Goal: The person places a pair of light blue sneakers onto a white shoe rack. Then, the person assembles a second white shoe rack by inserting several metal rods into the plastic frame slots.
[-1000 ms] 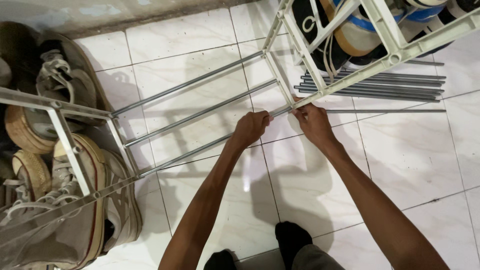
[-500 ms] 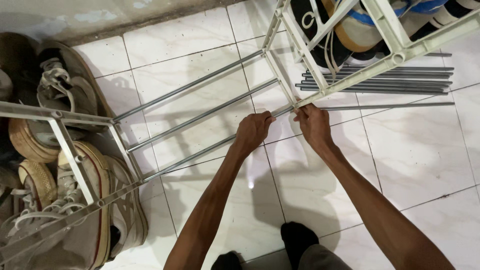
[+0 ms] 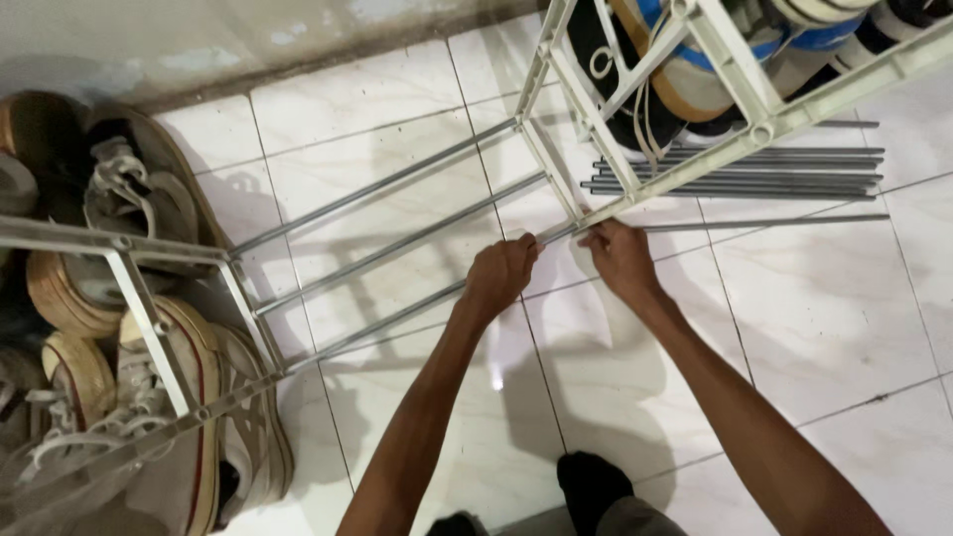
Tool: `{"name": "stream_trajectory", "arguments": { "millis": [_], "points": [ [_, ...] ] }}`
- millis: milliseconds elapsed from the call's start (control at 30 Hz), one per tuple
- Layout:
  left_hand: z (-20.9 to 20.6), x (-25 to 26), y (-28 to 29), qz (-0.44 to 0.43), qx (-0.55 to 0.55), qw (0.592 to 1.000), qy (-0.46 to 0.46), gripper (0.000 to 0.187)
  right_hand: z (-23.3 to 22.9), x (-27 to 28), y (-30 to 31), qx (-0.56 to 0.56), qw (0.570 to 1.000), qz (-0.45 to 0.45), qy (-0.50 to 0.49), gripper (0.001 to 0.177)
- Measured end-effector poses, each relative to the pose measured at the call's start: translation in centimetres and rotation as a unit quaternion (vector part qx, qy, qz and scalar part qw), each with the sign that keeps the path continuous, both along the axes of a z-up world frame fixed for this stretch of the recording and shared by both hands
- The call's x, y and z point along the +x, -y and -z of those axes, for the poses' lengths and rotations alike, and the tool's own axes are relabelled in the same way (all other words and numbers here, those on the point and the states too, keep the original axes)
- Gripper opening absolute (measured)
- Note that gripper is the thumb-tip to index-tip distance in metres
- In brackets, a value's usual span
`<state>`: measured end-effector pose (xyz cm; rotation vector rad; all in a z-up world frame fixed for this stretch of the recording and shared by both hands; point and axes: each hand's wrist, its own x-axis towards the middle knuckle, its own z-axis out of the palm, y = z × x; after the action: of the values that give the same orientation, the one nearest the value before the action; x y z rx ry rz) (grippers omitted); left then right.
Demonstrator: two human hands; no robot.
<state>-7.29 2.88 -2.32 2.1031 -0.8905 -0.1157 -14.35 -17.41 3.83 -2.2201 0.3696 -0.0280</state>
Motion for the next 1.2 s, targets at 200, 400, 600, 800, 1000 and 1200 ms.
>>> {"name": "stream_trajectory", "arguments": {
  "millis": [200, 400, 600, 800, 1000, 1200],
  "points": [
    [-2.0, -0.3, -0.5, 0.007, 0.074, 0.994, -0.076, 0.028, -0.4, 0.3, 1.2, -0.043, 0.995, -0.009, -0.091, 0.037],
    [-2.7, -1.1, -3.0, -0.035, 0.068, 0.996, -0.049, 0.027, 0.3, 0.4, 0.2, -0.033, 0.996, 0.031, -0.076, 0.026],
    [-3.6, -1.3, -7.5, -0.069, 0.023, 0.997, 0.021, 0.013, -3.2, -1.4, -5.5, -0.183, 0.971, 0.029, -0.153, 0.022],
    [-4.9, -2.0, -13.2, -0.130, 0.039, 0.985, 0.102, 0.003, -5.4, -1.4, -10.4, -0.318, 0.918, -0.195, 0.137, 0.028],
    [-7.0, -5.3, -19.3, -0.213, 0.050, 0.965, 0.143, 0.018, -4.8, -1.3, -10.0, -0.304, 0.924, -0.200, 0.121, 0.025],
    [-8.2, -10.0, -22.8, -0.311, 0.093, 0.945, 0.047, 0.012, -3.3, -2.1, -8.4, -0.289, 0.949, -0.088, 0.084, 0.017]
  ]
}}
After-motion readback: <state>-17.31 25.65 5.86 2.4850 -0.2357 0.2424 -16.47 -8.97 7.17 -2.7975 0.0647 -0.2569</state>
